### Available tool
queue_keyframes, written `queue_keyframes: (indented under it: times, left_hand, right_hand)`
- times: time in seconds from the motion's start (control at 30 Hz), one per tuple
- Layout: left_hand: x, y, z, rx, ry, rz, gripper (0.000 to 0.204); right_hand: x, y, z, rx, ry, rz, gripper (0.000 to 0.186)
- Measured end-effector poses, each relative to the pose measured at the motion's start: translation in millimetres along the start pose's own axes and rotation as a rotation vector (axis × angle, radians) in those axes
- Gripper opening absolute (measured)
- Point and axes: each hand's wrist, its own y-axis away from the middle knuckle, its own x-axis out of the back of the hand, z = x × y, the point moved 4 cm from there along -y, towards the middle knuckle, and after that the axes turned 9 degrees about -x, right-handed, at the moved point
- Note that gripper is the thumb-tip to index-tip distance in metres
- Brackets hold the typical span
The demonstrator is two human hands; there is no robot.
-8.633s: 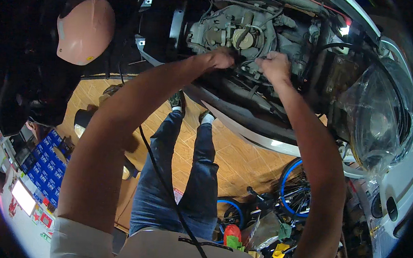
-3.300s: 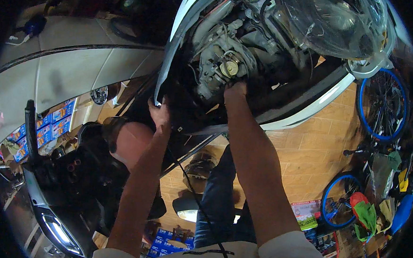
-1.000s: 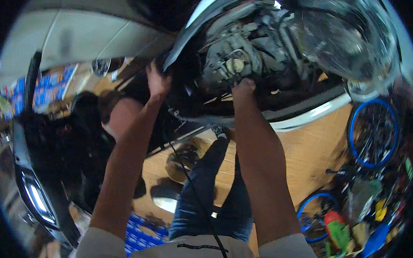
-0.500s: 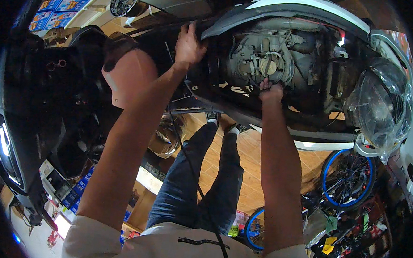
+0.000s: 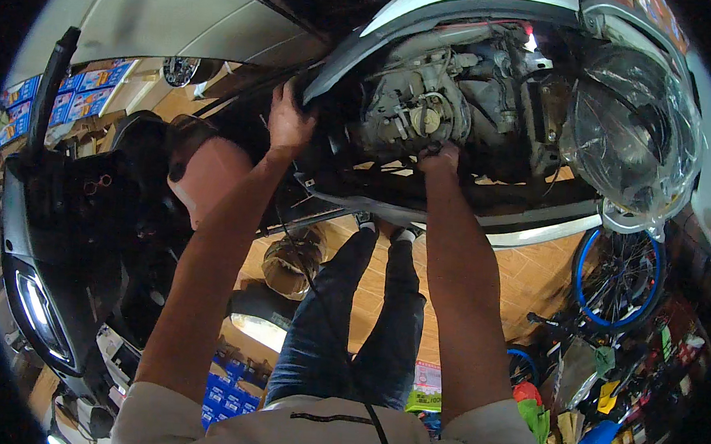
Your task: The person works on a motorcycle engine with the top cover removed, using both hands to adjust and connect internal components and wiring. The person repeatedly reaches into the engine bay, manipulates hoses and connectors, and repositions parts within the confined space.
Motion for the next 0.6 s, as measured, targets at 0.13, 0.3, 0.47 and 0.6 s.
queue_keyframes:
  times: [0.13,0.3,0.47,0.6]
  left_hand:
    - [-2.5,1.6,-4.2,0.087,0.015,-0.023,0.067]
    - [-4.1,4.5,-11.5,0.046,0.016,0.052,0.067]
    - [-6.2,8.6,-21.4,0.093,0.081,0.054,0.071]
    - [-2.0,11.4,-20.7,0.077,0.048,0.120,0.076]
  right_hand:
    - [-4.2,8.8,4.8,0.025,-0.058,-0.072,0.023]
    - [-5.1,4.6,2.4,-0.012,-0.028,-0.105,0.022]
    - [5.9,-5.9,-3.0,0.031,-0.152,0.103,0.024]
    - [0.8,7.6,-4.9,0.026,0.013,0.001,0.024]
